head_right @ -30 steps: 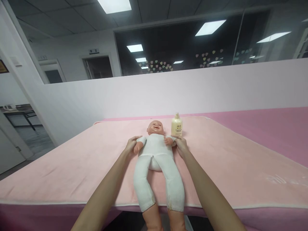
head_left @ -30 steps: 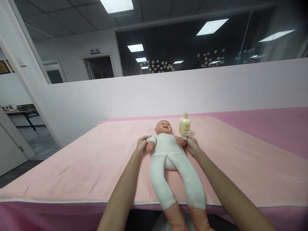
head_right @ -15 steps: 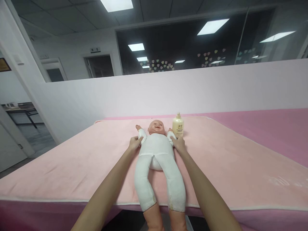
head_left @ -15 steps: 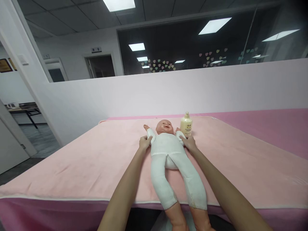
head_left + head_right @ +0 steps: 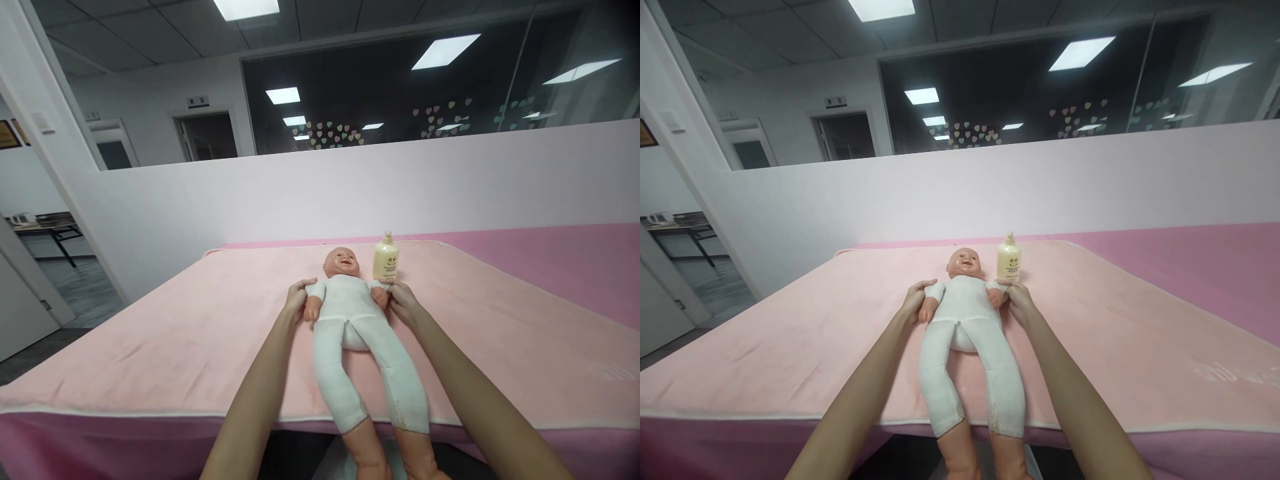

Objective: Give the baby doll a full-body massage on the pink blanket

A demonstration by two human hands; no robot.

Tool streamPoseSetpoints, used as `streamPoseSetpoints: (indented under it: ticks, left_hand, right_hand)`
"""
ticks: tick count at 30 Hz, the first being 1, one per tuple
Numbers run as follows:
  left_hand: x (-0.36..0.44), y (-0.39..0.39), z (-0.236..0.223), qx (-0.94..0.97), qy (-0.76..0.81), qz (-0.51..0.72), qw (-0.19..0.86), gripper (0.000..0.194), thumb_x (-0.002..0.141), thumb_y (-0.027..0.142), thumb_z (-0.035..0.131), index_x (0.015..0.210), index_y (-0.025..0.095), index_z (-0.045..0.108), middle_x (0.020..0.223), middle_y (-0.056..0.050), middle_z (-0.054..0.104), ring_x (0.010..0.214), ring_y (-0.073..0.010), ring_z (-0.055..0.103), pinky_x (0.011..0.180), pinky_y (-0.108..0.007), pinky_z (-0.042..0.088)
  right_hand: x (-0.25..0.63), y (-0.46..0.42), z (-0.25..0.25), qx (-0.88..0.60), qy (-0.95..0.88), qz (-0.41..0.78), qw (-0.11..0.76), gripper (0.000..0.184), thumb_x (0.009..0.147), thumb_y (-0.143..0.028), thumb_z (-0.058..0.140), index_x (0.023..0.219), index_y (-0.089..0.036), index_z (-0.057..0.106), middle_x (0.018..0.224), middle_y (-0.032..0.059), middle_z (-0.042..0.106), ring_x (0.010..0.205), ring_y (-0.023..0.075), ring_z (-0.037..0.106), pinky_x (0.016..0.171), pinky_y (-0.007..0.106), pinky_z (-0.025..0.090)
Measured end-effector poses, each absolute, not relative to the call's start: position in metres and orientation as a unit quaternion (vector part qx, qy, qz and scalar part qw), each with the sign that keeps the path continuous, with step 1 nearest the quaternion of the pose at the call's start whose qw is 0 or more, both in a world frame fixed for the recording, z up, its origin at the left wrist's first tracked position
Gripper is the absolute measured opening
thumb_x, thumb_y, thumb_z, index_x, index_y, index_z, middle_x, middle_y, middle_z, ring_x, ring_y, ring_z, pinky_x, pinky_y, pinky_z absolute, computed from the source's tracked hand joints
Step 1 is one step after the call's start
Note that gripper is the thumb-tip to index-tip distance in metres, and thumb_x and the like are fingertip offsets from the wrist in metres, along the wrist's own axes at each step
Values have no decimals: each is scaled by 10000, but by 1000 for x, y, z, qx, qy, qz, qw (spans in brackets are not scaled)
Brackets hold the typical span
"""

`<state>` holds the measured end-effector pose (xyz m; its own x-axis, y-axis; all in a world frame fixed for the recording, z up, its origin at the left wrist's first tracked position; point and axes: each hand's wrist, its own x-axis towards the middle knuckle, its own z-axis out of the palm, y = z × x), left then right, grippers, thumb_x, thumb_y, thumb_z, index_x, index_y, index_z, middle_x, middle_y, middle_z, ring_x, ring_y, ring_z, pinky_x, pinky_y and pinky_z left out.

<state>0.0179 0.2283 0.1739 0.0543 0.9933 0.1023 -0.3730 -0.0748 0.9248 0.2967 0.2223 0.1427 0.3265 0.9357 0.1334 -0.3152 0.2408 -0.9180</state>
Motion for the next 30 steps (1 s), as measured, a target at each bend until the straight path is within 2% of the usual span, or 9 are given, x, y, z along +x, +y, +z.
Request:
streamPoseSetpoints:
  ticks: [3,7,11,16,18,21,23,26,30]
  left_hand:
    - [22,229,173,435,348,602,572,374,507,234,781,857,160,673,785,-61,660,675,-144,593,640,-268,455]
    - [20,236,169,497,355,591,527,400,533,372,774,847,153,663,800,-56,653,656,-126,568,590,-234,425]
    - [17,242,167,594,468,508,413,396,688,523,627,720,128,618,650,-31,590,567,-115,498,512,-222,351]
    - [23,244,169,641,595,441,202,344,802,419,517,582,155,528,563,-23,516,581,-135,472,530,-247,280]
    - [23,244,168,625,573,466,254,331,793,437,529,627,151,549,585,-25,531,584,-134,482,535,-244,296]
    - [17,241,168,584,446,513,444,356,689,478,647,787,136,615,698,-40,603,621,-132,539,568,-239,376]
    - [11,239,168,550,359,537,529,409,579,382,754,889,143,636,805,-54,645,701,-141,589,638,-248,432]
    - [8,233,171,520,320,551,569,421,493,196,782,894,144,664,875,-79,672,787,-172,620,712,-276,466]
    - [12,227,174,539,324,518,580,414,484,140,772,891,125,694,903,-97,685,796,-196,621,717,-297,472]
  right_hand:
    - [291,218,148,-405,-344,480,698,352,489,-93,671,829,-175,702,892,60,707,813,195,654,685,285,544]
    - [289,216,148,-467,-385,418,678,439,531,-215,734,967,-164,700,997,67,699,882,204,643,731,297,524]
    - [288,221,147,-564,-453,331,605,331,635,-315,676,910,-135,714,911,95,708,833,228,642,689,310,500]
    - [281,224,151,-679,-470,191,530,199,666,-290,648,784,-151,727,833,117,706,854,257,631,697,311,468]
    - [281,220,152,-654,-458,214,563,215,644,-270,665,817,-161,729,869,108,707,869,249,628,701,309,473]
    - [286,213,153,-551,-399,360,638,343,552,-188,708,894,-161,720,897,74,708,812,213,634,662,295,497]
    - [290,209,155,-489,-348,449,662,403,494,-86,676,891,-145,715,847,59,708,725,184,634,597,271,500]
    - [291,205,159,-465,-322,490,663,341,471,-1,556,755,-118,704,720,51,690,575,139,594,462,217,443]
    - [287,203,164,-441,-310,501,677,379,472,34,502,763,-119,691,642,29,658,533,113,571,438,190,433]
